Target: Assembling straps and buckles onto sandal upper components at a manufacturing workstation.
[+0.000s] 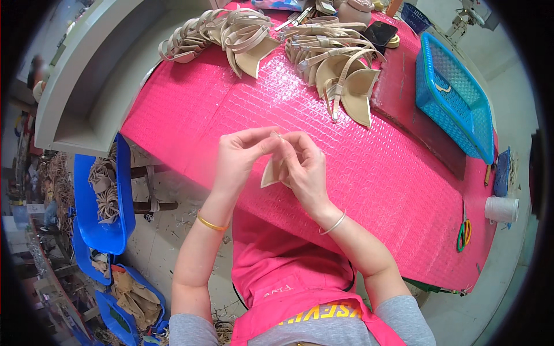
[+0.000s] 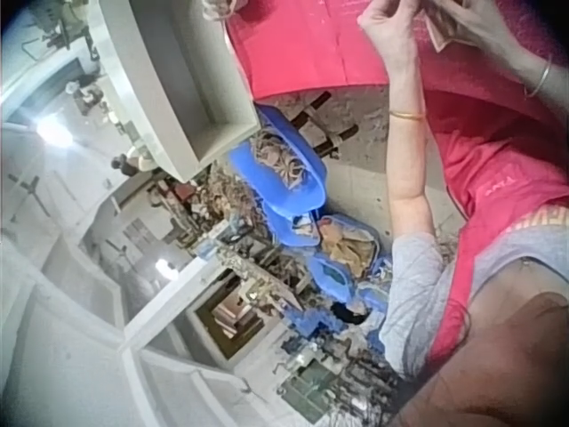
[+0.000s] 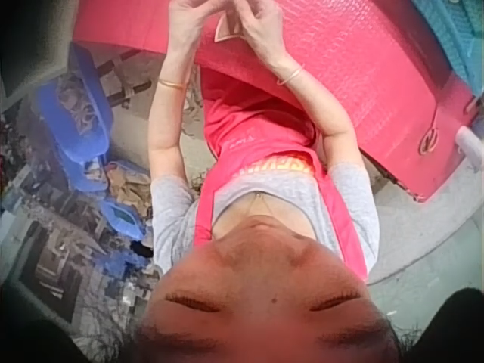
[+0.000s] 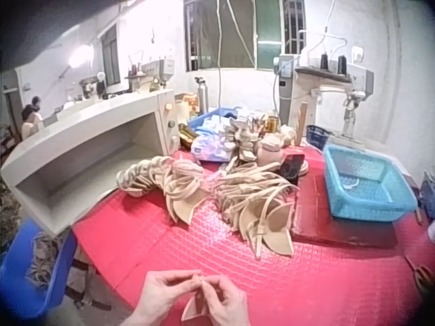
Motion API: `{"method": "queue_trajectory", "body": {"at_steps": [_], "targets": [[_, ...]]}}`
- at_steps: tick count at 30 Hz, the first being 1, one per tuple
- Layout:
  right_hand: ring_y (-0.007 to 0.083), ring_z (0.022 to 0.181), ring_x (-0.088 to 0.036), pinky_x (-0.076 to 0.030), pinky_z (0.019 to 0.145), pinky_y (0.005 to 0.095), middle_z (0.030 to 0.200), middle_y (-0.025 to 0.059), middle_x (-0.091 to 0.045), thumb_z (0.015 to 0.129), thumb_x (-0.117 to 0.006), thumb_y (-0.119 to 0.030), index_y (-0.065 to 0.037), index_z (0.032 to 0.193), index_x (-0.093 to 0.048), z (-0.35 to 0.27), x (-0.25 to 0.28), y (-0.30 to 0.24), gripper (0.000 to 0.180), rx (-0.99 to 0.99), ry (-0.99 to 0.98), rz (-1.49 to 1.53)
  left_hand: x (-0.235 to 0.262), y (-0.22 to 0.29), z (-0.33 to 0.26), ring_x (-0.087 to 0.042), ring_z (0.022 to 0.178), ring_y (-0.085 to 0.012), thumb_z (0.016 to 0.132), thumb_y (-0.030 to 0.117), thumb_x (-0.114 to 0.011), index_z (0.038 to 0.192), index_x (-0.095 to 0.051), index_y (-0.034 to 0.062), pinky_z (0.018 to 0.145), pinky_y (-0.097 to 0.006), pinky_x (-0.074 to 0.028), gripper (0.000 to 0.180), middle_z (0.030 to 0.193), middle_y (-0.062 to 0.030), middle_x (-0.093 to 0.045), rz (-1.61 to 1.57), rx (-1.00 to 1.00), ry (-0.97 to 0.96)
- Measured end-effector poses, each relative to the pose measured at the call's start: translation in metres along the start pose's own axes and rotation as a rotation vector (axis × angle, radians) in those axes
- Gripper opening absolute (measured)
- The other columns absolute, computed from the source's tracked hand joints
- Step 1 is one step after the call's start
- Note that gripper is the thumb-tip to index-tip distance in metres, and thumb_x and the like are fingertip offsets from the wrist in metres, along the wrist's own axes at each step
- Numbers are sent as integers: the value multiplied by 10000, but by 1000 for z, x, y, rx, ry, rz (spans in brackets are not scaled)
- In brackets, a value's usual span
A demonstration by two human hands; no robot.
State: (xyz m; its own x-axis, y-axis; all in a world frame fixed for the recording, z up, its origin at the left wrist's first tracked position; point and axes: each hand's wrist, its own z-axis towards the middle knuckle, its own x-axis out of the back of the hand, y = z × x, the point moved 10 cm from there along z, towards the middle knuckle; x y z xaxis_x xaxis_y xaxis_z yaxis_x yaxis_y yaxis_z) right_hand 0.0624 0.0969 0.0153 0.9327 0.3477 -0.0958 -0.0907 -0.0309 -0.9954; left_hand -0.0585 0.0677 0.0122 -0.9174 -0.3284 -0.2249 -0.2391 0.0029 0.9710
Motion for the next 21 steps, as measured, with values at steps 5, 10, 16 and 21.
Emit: {"method": "queue_trajectory", "body": {"at_steps": [5,10,16,21], "targets": [[85,574,-554,-422,493,197,646,40,-567,847,-508,-130,0,865,-545,-5,1,22,137,-239,-215,40,-1,0,9,-596,748,-135,758,40,-604,907,-611,-45,694,-236,-485,172,834,-107,-627,64,41,-47],[82,569,-546,-430,485,194,658,39,-564,848,-507,-123,14,858,-550,6,3,5,144,-120,-185,164,-23,7,12,-567,788,-110,764,37,-591,914,-614,-35,752,-229,-451,168,852,-94,-624,101,41,-243],[76,598,-530,-426,532,194,716,37,-566,866,-484,-123,21,879,-557,8,19,0,162,-47,-219,13,-43,9,11,-543,874,-116,745,33,-596,951,-601,-38,761,-238,-448,218,974,-78,-587,360,5,-401],[50,616,-470,-382,542,188,728,0,-536,850,-504,-147,-1,874,-566,8,33,-11,160,-8,-196,-41,-17,81,-10,-561,732,-101,795,136,-578,958,-588,-44,626,-220,-456,243,808,-57,-583,547,-368,162]]}}
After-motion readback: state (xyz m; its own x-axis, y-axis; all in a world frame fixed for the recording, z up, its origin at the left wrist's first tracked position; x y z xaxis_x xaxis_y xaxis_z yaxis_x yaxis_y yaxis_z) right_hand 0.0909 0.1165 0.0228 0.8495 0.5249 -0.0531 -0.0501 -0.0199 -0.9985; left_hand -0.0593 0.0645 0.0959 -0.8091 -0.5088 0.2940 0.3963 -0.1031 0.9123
